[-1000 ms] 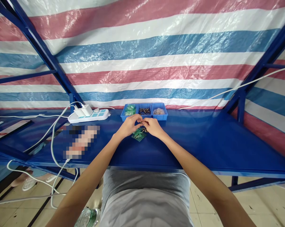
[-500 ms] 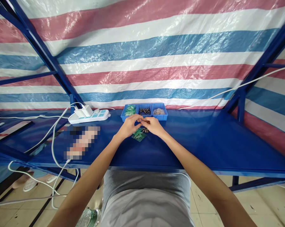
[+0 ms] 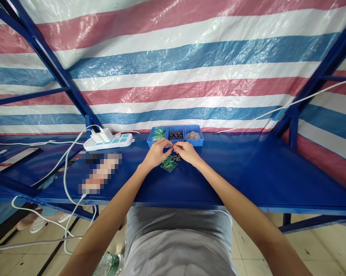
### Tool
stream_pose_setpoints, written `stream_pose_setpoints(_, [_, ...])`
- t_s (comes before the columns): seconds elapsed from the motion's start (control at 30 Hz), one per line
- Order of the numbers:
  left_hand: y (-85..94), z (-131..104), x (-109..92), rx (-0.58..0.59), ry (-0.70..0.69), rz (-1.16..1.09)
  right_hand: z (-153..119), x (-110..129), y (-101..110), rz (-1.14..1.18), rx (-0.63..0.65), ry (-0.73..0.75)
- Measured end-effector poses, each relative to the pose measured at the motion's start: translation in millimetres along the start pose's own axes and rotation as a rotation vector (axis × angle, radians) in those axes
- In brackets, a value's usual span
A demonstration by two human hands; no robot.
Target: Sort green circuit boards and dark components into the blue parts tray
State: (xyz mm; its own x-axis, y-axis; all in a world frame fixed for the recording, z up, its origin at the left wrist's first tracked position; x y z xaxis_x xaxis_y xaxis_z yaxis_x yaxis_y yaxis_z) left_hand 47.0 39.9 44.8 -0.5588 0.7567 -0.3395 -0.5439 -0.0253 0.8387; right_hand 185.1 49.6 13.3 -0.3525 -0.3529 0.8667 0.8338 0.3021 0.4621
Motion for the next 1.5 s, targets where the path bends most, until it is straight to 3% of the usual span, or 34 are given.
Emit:
stream_pose_setpoints(0.7, [1.8,0,-1,0.008,0.033,0.032,-5,18,4,-0.144,-0.112,0.107])
stream_pose_setpoints(1.23, [-1.4,1,3,0.012,0.075,-0.003,-7,21,1,-0.395,-0.177,0.158])
stream_pose_setpoints(1.5, [-0.9,1,3,0.003,0.035,-0.053,-3,8,-1,-0.241,-0.092,0.067])
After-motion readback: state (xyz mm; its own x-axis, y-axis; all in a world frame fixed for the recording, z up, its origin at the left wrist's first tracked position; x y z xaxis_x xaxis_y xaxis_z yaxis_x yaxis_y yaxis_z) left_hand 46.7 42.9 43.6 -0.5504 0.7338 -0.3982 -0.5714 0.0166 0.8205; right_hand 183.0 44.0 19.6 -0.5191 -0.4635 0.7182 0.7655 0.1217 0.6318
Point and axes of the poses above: each hand's wrist, its own z-axis towards the middle knuckle, its own y-axis out of the back of the hand, x = y × z, the point moved 7 cm from there along z, towards the middle knuckle, and after that the axes turned 12 degrees about x, right-handed, at the moved point
